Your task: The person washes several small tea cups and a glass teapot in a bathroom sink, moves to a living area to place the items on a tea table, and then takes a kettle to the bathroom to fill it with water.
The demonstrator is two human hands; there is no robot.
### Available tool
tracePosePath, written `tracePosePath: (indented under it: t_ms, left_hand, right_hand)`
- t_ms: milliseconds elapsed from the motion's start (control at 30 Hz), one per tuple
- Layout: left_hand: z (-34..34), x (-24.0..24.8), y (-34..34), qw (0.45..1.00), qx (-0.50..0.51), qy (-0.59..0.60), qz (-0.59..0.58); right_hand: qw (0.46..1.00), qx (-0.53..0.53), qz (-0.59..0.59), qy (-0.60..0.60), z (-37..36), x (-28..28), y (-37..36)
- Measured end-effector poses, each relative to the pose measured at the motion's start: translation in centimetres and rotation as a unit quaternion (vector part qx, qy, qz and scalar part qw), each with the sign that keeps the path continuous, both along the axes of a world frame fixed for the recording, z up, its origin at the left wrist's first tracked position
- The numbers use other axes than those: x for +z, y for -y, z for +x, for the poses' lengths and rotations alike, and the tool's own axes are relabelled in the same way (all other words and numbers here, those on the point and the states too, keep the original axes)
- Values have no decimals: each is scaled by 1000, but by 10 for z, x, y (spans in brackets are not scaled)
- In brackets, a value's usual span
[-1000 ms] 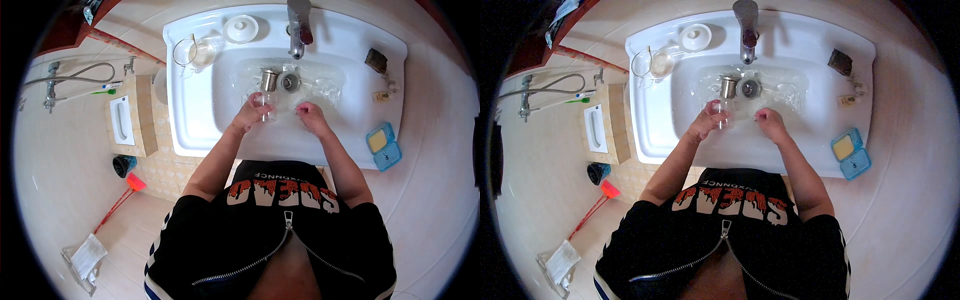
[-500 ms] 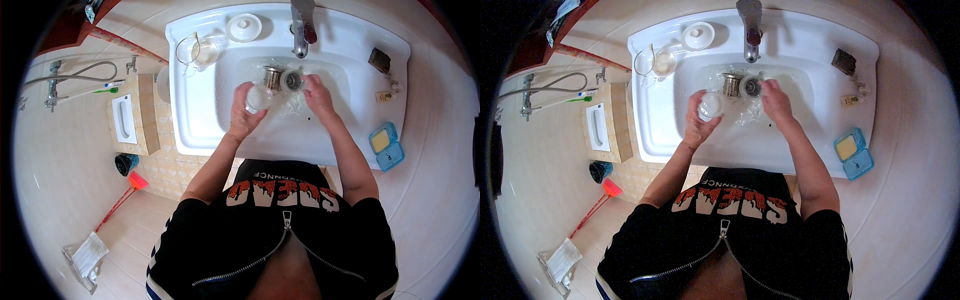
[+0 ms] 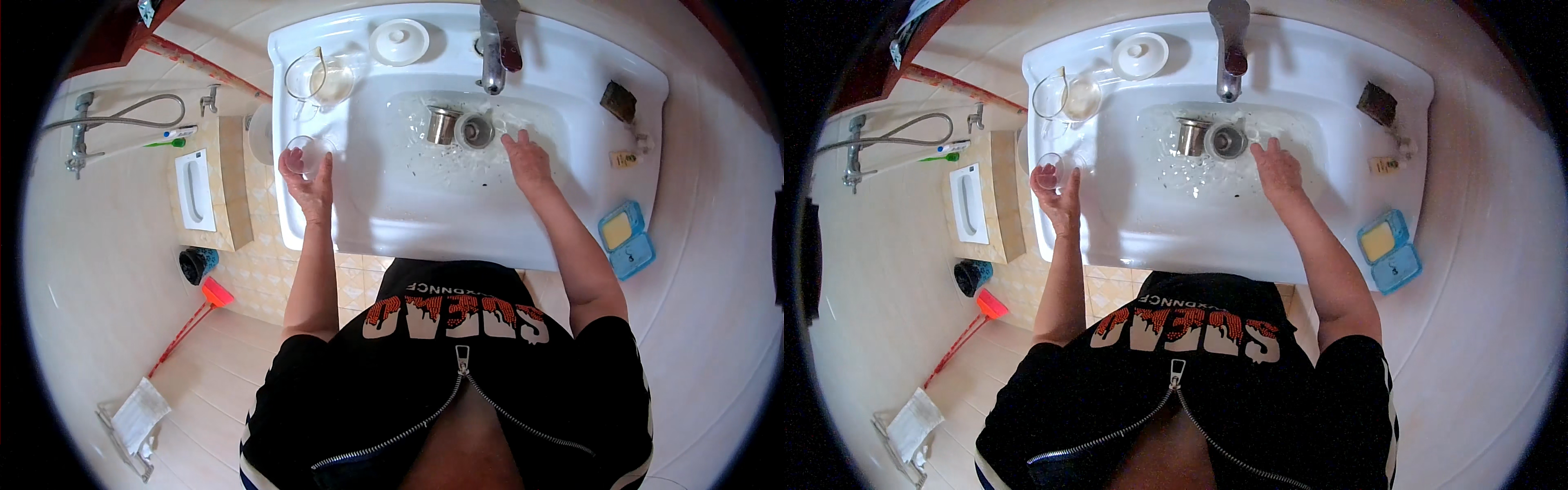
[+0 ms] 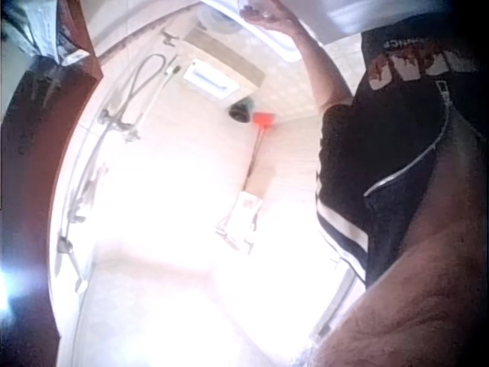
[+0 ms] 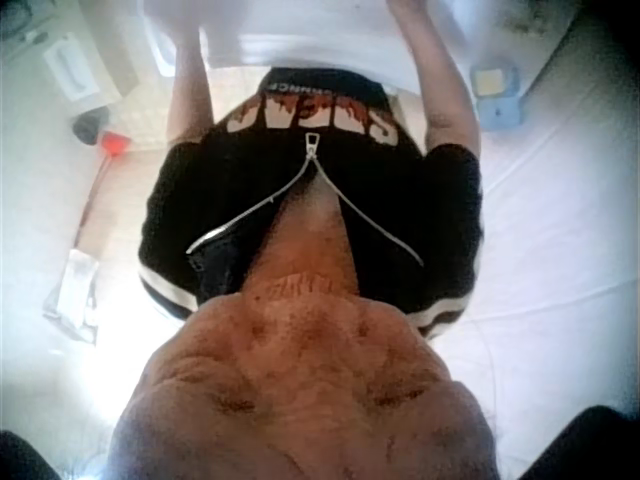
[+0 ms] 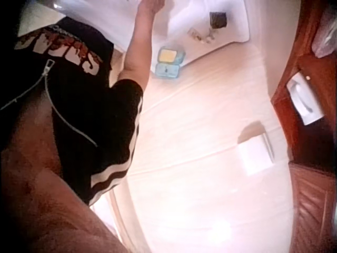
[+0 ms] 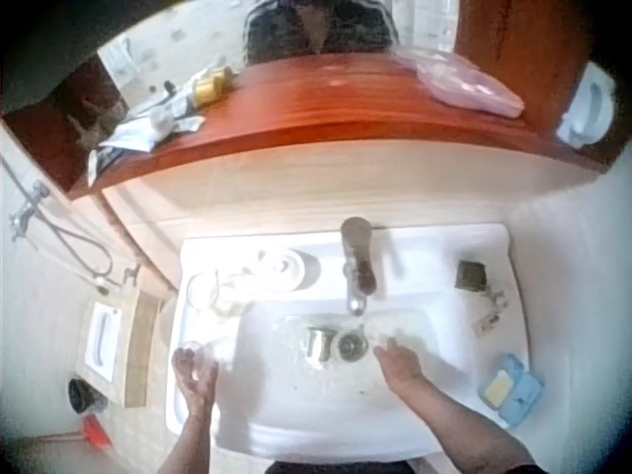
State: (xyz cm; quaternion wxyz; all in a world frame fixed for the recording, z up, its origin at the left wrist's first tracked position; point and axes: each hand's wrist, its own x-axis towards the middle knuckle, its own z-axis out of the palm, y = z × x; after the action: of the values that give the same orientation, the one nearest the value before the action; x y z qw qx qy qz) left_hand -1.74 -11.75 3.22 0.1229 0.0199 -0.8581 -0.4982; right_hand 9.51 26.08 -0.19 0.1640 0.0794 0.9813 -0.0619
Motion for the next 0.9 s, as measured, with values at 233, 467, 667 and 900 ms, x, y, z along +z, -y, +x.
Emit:
tracePosePath:
  t_ms: [233, 467, 667, 900]
  left_hand:
    - [-1, -3, 0, 1000, 0, 3, 25]
    - [40, 12, -12, 993, 96, -6, -69]
    - [104, 23, -56, 983, -165, 54, -56]
    - [78, 22, -137, 868, -243, 395, 178]
  right_hand:
    - [980, -188, -58, -7, 10, -39, -5]
    - [979, -50, -192, -35, 28, 1, -14]
    - [553, -384, -732, 103, 51, -12, 0]
    - [205, -336, -910, 129, 47, -7, 36]
